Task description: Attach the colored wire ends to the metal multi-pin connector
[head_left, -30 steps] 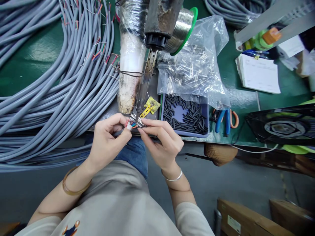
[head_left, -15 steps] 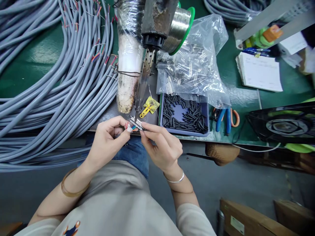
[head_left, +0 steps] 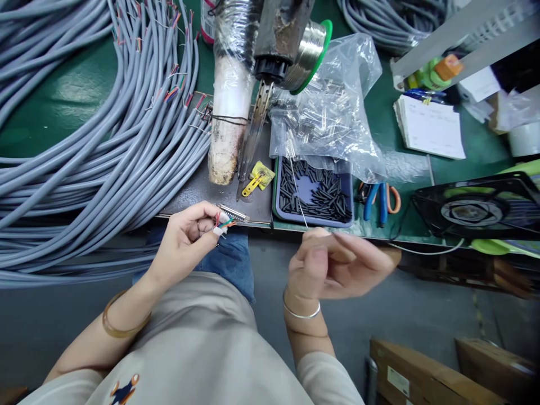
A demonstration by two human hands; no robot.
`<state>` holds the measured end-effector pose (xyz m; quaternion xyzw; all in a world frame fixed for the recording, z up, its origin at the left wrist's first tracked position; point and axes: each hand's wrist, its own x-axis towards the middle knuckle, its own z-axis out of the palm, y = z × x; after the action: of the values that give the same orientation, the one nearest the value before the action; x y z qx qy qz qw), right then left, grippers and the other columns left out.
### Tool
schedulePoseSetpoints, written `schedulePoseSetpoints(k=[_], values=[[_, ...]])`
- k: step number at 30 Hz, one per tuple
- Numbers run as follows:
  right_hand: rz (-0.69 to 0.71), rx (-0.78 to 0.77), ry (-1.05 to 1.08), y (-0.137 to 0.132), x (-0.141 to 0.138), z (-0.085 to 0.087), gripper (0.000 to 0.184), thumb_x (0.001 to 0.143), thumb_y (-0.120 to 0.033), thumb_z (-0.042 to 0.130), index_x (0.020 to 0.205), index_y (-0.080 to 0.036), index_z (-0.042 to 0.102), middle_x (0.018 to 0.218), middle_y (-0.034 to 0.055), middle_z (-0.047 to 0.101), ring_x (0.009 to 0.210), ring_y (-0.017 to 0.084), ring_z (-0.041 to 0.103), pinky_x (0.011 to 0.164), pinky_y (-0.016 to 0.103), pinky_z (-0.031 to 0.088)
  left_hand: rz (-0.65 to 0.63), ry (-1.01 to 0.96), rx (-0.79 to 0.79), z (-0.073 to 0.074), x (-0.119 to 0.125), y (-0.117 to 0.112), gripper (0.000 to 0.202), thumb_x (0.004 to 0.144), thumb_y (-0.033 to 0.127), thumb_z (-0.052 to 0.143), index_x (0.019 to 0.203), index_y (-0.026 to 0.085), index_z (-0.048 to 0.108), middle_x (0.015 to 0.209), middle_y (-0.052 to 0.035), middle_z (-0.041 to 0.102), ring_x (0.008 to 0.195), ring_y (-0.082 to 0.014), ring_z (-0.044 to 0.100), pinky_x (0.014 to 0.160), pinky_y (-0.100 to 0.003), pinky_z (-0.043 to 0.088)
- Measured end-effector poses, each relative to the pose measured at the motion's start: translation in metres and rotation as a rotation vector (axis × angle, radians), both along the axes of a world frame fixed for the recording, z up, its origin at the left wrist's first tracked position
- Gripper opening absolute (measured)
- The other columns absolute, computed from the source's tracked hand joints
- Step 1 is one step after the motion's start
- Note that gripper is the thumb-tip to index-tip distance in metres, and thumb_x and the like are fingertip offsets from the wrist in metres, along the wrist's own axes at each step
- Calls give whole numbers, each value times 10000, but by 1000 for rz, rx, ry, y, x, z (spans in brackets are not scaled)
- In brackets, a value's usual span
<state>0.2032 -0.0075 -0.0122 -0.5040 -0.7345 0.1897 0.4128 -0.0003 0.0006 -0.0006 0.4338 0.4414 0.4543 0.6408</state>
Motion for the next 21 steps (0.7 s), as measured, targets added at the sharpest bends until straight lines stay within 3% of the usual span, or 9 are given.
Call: schedulePoseSetpoints(k=[7, 14, 21], values=[[-29, 95, 55, -3, -14, 0, 27, 930, -218, 699, 945, -235, 684, 1073, 75, 805, 1014, 223, 781, 841, 357, 661, 22, -9, 12, -2, -3, -1, 65, 790, 186, 746, 838, 166, 707, 709, 5, 581, 528, -67, 416, 450, -183, 338], [-17, 175, 158, 1, -25, -11, 128, 930, -106, 679, 910, -230, 657, 984, 32, 809, 895, 168, 787, 787, 312, 654, 30, 55, 60, 0, 1, -3, 107, 846, 244, 777, 842, 167, 703, 774, -7, 649, 538, -62, 509, 472, -165, 443], [-37, 310, 77, 2, -26, -13, 194, 918, -62, 677, 1019, -227, 670, 1056, 58, 824, 949, 179, 806, 812, 305, 669, 83, 145, 80, 1, 7, 0, 84, 863, 220, 759, 843, 173, 692, 604, 38, 606, 501, -75, 546, 489, -162, 489]])
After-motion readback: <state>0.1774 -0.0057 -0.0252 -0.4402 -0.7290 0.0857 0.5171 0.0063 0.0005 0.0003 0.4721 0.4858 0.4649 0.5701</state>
